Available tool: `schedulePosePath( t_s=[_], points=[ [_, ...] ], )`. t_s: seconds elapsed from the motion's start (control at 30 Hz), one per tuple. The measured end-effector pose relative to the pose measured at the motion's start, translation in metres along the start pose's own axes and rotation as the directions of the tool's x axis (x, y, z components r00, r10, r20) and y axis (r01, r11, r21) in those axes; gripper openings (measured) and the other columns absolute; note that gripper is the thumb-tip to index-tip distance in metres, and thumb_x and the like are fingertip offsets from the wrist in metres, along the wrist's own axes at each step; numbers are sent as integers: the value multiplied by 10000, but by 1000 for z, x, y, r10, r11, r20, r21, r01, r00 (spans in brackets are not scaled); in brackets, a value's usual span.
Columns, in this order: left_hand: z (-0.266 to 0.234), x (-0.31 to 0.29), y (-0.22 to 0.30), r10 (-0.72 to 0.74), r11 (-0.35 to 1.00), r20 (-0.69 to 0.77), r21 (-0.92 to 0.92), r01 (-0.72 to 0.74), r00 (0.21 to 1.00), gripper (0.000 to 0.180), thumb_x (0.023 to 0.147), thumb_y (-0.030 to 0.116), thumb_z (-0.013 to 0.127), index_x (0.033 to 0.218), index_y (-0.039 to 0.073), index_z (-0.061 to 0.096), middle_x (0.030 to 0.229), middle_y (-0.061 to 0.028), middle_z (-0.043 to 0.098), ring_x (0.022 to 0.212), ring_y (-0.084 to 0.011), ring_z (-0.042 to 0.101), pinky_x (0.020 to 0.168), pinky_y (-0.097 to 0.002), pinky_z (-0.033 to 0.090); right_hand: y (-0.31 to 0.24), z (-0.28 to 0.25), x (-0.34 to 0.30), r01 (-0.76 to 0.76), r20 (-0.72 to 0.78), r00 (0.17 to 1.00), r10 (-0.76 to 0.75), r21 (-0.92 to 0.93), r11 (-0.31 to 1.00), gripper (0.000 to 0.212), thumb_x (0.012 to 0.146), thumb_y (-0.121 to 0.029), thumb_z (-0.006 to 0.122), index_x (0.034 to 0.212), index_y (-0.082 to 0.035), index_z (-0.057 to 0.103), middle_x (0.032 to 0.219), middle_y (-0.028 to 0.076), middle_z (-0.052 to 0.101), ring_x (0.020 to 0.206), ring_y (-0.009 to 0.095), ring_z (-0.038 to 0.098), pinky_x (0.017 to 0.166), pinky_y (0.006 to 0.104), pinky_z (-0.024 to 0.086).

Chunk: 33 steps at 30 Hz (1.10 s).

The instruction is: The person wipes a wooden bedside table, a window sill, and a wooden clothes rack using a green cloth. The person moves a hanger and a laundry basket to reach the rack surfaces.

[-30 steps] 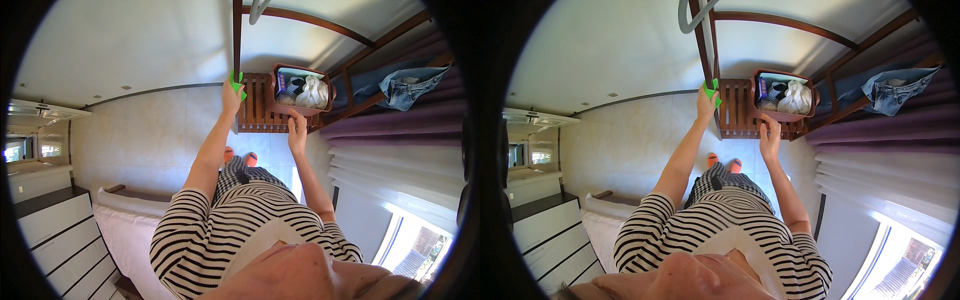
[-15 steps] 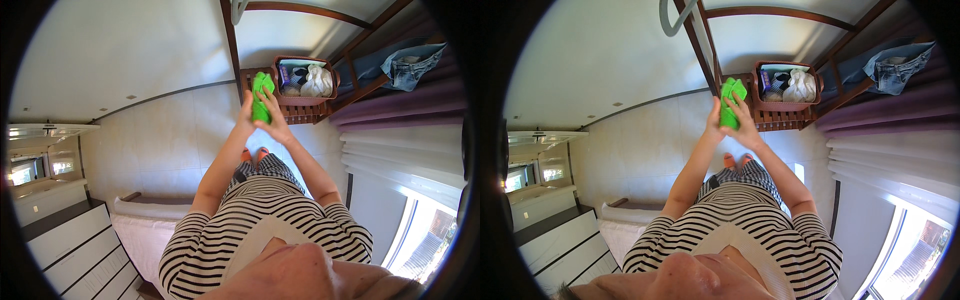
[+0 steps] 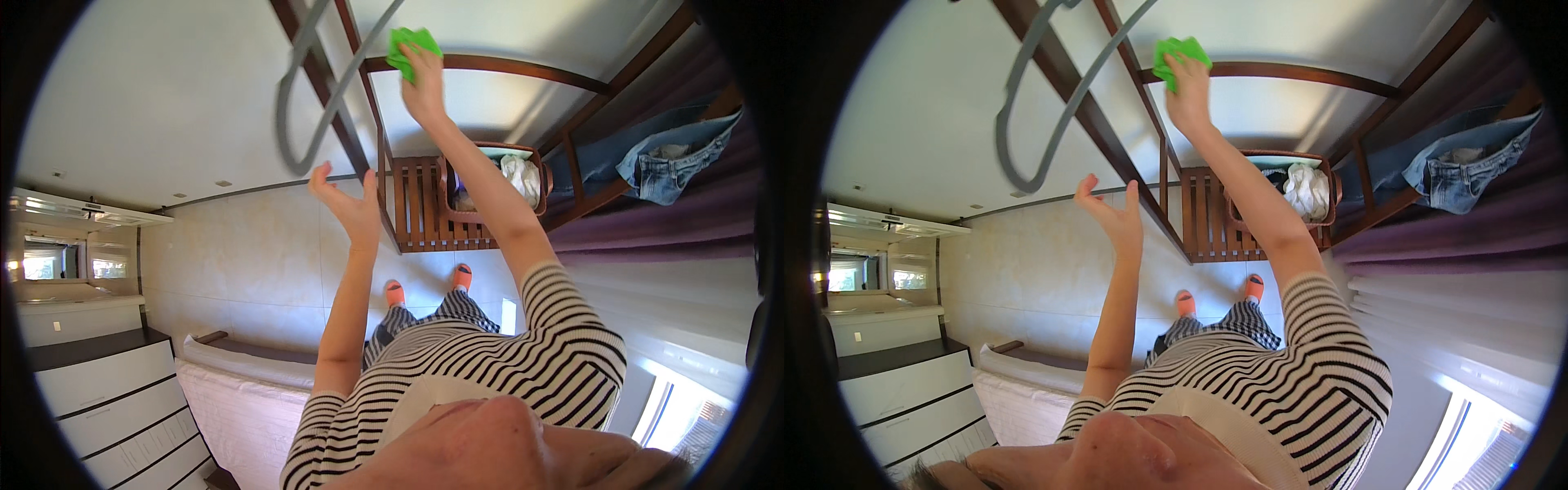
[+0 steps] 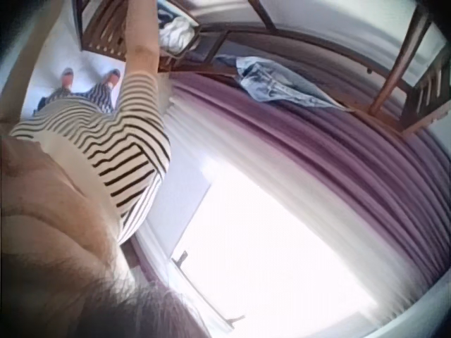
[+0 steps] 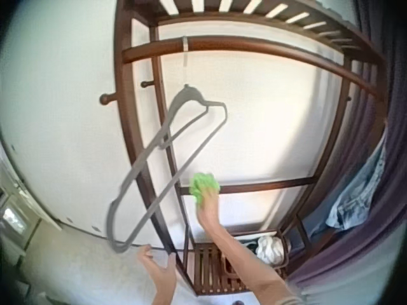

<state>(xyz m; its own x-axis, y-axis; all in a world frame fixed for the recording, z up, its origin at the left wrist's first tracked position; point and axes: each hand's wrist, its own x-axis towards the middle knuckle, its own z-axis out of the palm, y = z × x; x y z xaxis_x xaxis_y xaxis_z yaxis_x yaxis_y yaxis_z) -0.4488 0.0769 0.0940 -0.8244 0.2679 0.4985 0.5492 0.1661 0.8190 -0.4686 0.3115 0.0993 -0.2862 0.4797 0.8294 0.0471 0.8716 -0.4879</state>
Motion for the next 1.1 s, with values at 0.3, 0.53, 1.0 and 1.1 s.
schedulePosePath(
  t_s=[0.3,0.53,1.0,1.1],
  points=[
    [54,33,-15,101,980,-106,180,-81,989,461,922,129,586,1258,-107,376,1117,-236,475,1001,-350,477,914,-400,380,79,83,0,394,506,846,-166,-386,834,397,836,-99,505,1229,-83,564,1094,99,560,1099,271,496,984,416,350],
    [47,32,-25,162,930,-64,345,-131,985,450,931,143,606,1245,-122,422,1116,-241,519,1049,-341,488,957,-396,369,188,-78,-2,320,418,900,-125,-438,840,528,771,0,523,1290,-97,513,1181,126,534,1174,306,476,1019,460,348],
    [56,36,-34,152,944,-167,316,-93,974,420,951,241,594,1149,-114,487,1030,-238,557,933,-370,538,871,-417,422,360,-320,0,121,281,942,182,-792,598,396,857,18,471,1224,-77,584,1199,130,565,1191,304,493,1032,441,376],
    [56,38,-33,133,949,-148,303,-83,980,393,949,210,593,1144,-116,492,1047,-231,570,953,-361,549,886,-405,426,341,-302,8,-318,-107,947,303,-449,835,335,813,22,600,1139,-50,631,1151,135,592,1096,329,545,955,416,427]
  ],
)
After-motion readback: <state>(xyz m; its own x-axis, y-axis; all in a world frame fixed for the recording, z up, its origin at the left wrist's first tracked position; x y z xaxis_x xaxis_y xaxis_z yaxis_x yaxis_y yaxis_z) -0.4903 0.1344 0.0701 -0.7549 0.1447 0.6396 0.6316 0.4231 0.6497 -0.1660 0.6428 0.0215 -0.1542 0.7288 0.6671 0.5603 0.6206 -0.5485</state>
